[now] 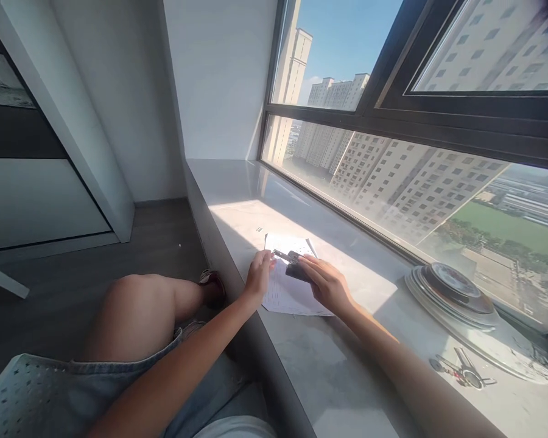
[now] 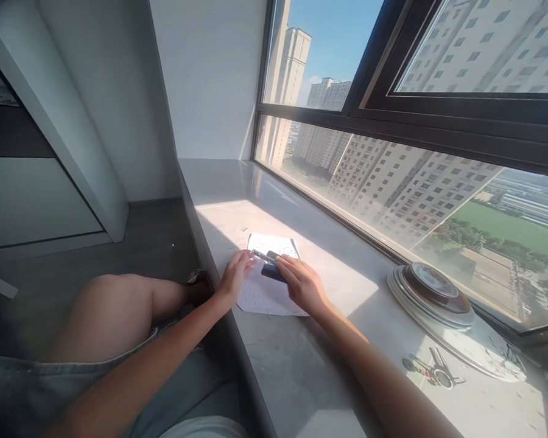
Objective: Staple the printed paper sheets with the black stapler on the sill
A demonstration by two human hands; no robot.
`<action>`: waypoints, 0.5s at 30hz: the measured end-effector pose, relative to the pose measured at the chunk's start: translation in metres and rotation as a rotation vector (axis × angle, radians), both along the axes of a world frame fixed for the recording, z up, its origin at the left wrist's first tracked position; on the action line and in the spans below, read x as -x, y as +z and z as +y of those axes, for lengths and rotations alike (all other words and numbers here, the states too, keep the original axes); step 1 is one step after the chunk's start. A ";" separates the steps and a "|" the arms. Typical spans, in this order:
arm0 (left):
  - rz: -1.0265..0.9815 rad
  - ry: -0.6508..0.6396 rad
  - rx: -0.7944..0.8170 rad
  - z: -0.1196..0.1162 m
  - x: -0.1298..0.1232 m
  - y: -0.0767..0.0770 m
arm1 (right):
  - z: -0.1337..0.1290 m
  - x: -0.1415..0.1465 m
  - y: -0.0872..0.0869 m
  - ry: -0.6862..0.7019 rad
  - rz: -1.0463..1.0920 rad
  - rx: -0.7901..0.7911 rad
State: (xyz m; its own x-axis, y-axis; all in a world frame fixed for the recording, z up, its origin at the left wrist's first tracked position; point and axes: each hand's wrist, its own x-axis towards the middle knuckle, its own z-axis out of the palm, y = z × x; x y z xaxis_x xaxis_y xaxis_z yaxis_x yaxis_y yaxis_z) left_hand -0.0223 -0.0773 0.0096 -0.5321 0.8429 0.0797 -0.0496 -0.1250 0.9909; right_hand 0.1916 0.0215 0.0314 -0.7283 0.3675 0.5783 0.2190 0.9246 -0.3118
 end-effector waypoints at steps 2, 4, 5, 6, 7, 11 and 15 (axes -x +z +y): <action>-0.301 -0.076 -0.044 0.001 -0.004 0.003 | -0.005 -0.001 -0.001 0.009 -0.037 -0.136; -0.463 -0.125 -0.079 0.002 -0.009 0.005 | -0.009 0.000 0.000 0.013 -0.096 -0.183; -0.480 -0.134 -0.094 0.002 -0.011 0.005 | -0.011 0.001 0.000 0.011 -0.115 -0.187; -0.480 -0.135 -0.102 0.002 -0.013 0.004 | -0.013 0.002 0.001 0.008 -0.126 -0.181; -0.473 -0.127 -0.100 0.002 -0.013 0.003 | -0.014 0.004 0.001 0.006 -0.123 -0.168; -0.410 0.001 -0.073 -0.001 -0.011 0.003 | -0.017 0.012 0.000 -0.118 0.043 0.010; -0.207 0.198 -0.230 -0.007 -0.005 0.014 | -0.016 0.016 0.000 -0.305 0.099 0.369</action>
State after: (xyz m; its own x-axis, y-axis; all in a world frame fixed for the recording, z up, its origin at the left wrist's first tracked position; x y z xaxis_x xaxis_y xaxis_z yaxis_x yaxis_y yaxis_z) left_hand -0.0174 -0.0842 0.0239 -0.7078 0.6945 0.1289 -0.1982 -0.3705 0.9074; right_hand 0.1755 0.0053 0.0317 -0.5033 0.7491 0.4308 0.4154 0.6469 -0.6395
